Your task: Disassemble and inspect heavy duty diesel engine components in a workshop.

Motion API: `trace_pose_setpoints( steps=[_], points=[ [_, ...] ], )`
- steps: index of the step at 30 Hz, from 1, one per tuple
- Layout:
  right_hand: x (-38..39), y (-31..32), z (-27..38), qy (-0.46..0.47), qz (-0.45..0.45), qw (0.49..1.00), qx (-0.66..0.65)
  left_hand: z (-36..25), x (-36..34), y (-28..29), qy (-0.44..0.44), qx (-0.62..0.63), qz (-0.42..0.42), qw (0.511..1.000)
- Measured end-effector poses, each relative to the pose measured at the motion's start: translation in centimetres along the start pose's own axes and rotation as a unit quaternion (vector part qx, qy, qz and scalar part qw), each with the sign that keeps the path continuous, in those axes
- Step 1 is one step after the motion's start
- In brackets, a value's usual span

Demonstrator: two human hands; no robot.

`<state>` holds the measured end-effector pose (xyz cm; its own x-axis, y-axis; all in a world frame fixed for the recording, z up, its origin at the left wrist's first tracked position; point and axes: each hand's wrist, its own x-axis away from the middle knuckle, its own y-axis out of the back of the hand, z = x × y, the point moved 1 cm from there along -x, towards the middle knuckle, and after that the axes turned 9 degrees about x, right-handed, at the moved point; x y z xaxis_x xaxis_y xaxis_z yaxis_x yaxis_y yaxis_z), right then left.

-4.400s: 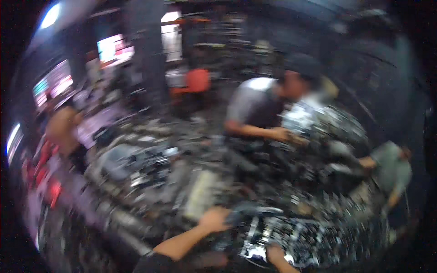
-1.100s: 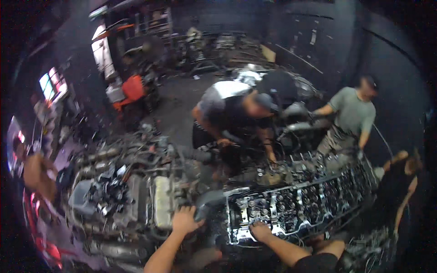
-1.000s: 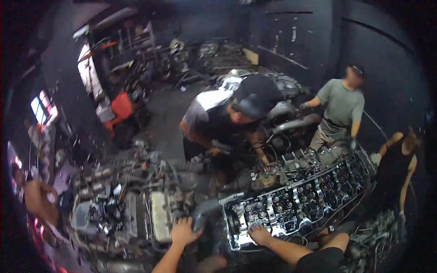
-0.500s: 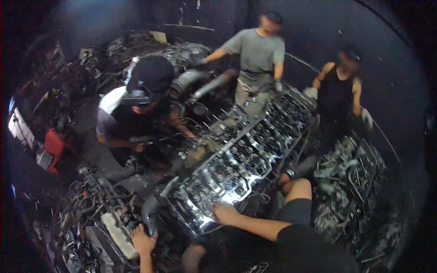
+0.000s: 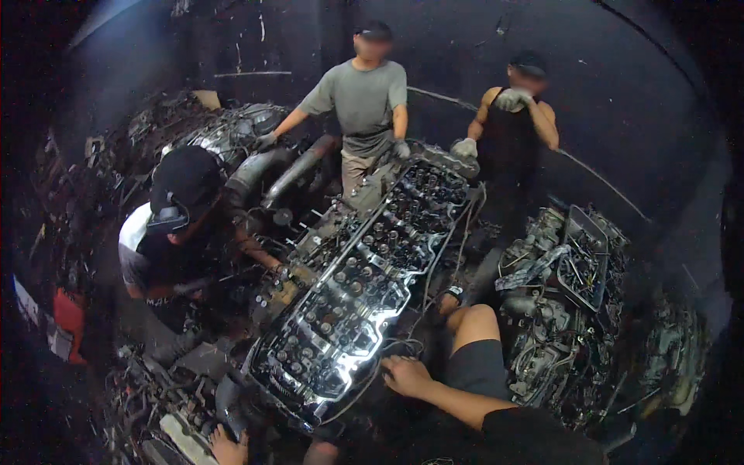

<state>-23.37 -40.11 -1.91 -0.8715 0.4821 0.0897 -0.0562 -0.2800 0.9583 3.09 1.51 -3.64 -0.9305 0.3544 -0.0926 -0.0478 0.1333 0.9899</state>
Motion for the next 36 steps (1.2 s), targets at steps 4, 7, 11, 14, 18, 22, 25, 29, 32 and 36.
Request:
trace_pose_setpoints(
  steps=[4,7,11,14,18,22,25,29,32,36],
  points=[
    [-2.0,0.7,-2.7,-0.041,-0.110,0.984,-0.134,0.1,-1.2,1.1,-0.038,-0.017,0.144,0.989],
    [-2.7,2.2,-4.2,-0.025,-0.170,0.960,-0.222,-1.5,-2.1,1.3,0.062,0.045,0.231,0.970],
    [-2.1,6.5,-4.3,-0.031,-0.247,0.938,-0.240,-7.2,-4.1,4.7,-0.050,0.098,0.215,0.970],
    [-1.0,7.2,-7.7,-0.049,-0.404,0.901,-0.152,-14.7,-6.9,9.4,-0.191,0.167,0.187,0.949],
    [4.9,11.0,-12.5,-0.149,-0.438,0.875,-0.146,-22.3,-10.6,16.8,-0.344,0.226,0.141,0.900],
    [9.9,10.6,-15.2,-0.247,-0.450,0.836,-0.192,-24.7,-9.3,25.5,-0.405,0.347,0.049,0.845],
    [14.2,10.5,-16.7,-0.295,-0.476,0.806,-0.190,-24.1,-6.3,30.3,-0.431,0.425,-0.018,0.795],
    [18.6,8.0,-20.5,-0.379,-0.518,0.748,-0.168,-24.8,-3.8,32.1,-0.445,0.504,-0.066,0.737],
    [18.9,6.9,-22.4,-0.404,-0.502,0.758,-0.096,-25.1,-2.8,32.5,-0.445,0.540,-0.091,0.708],
    [16.9,10.4,-25.5,-0.351,-0.489,0.797,0.062,-26.9,-1.0,32.6,-0.463,0.582,-0.121,0.657]
  ],
)
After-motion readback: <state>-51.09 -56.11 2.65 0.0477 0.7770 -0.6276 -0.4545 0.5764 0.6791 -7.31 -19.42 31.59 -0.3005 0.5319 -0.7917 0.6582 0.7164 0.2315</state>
